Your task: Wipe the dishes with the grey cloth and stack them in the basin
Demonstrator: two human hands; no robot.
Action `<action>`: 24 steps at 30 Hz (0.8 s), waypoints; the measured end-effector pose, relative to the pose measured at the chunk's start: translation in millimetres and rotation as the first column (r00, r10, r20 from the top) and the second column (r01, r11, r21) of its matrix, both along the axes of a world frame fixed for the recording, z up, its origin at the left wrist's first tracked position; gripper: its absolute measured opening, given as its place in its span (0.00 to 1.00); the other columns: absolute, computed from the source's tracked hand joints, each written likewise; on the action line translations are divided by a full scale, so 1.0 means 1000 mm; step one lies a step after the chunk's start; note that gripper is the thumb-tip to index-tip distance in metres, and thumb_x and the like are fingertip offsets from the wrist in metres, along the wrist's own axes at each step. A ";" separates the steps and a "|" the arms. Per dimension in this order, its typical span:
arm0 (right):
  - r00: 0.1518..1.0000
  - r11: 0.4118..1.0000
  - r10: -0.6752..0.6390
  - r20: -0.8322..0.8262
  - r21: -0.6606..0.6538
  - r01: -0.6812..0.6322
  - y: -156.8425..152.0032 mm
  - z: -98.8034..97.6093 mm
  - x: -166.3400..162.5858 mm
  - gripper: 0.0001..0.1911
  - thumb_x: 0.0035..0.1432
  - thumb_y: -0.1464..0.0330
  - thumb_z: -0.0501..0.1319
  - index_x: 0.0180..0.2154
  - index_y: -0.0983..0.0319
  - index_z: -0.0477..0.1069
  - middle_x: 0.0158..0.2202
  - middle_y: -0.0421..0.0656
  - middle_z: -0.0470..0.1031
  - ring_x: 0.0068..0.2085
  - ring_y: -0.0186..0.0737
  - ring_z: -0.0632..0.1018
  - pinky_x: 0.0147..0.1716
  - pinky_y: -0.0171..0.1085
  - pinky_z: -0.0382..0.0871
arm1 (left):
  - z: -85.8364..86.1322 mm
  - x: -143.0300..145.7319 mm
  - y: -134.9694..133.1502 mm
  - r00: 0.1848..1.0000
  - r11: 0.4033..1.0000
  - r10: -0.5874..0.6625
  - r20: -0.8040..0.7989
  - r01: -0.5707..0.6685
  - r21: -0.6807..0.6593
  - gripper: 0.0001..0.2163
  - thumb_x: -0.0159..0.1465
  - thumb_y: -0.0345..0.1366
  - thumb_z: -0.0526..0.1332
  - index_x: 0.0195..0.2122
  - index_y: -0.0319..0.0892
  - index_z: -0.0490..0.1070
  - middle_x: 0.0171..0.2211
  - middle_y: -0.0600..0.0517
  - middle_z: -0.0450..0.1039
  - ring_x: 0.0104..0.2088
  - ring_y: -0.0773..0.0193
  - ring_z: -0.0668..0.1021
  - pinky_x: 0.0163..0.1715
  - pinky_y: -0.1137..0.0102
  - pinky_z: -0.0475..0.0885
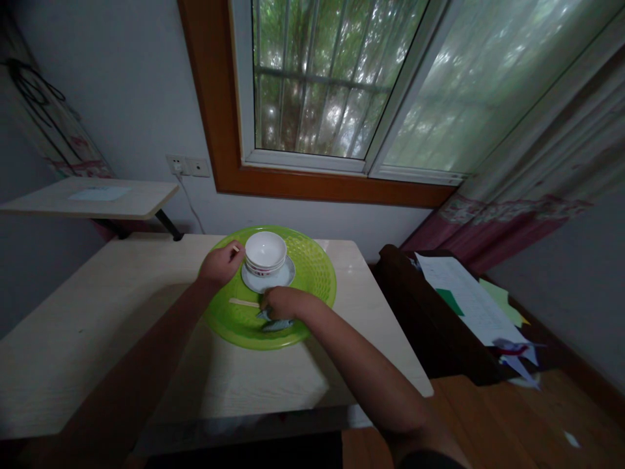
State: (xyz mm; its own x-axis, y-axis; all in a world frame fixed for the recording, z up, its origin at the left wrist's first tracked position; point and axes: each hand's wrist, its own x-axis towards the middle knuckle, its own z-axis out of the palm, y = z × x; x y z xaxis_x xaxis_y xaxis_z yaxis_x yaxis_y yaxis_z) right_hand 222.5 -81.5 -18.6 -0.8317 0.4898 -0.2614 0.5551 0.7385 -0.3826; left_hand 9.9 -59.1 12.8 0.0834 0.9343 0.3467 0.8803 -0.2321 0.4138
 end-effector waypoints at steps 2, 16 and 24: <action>0.999 0.999 -0.026 0.025 -0.018 0.027 0.001 0.002 0.002 0.18 0.52 0.74 0.65 0.46 0.60 0.81 0.44 0.46 0.82 0.43 0.44 0.80 0.43 0.35 0.70 | -0.001 0.000 0.000 1.000 1.000 0.004 -0.004 -0.004 0.000 0.14 0.70 0.42 0.51 0.42 0.45 0.75 0.33 0.47 0.80 0.35 0.58 0.79 0.35 0.68 0.65; 0.960 0.989 -0.133 0.247 -0.032 0.145 -0.006 0.023 0.002 0.19 0.53 0.73 0.62 0.47 0.60 0.81 0.42 0.47 0.83 0.37 0.43 0.82 0.35 0.33 0.69 | -0.001 -0.001 0.001 1.000 1.000 -0.007 0.026 0.007 -0.004 0.13 0.69 0.41 0.51 0.42 0.45 0.75 0.32 0.48 0.79 0.34 0.58 0.79 0.33 0.69 0.64; 0.916 0.968 -0.246 0.317 0.040 0.246 -0.002 0.017 0.007 0.17 0.53 0.70 0.63 0.45 0.63 0.82 0.37 0.52 0.83 0.34 0.45 0.81 0.33 0.35 0.70 | -0.002 -0.002 0.001 0.999 1.000 -0.020 0.035 0.020 0.004 0.14 0.69 0.41 0.51 0.42 0.46 0.76 0.32 0.48 0.79 0.33 0.58 0.78 0.33 0.69 0.64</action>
State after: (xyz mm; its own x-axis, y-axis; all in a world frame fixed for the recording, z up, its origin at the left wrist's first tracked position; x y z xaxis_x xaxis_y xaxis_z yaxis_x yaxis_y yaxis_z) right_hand 229.9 -83.2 -1.2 -0.5583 0.6684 -0.4915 0.8117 0.5627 -0.1568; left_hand 8.0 -58.0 10.6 0.0900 0.9311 0.3535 0.8602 -0.2515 0.4435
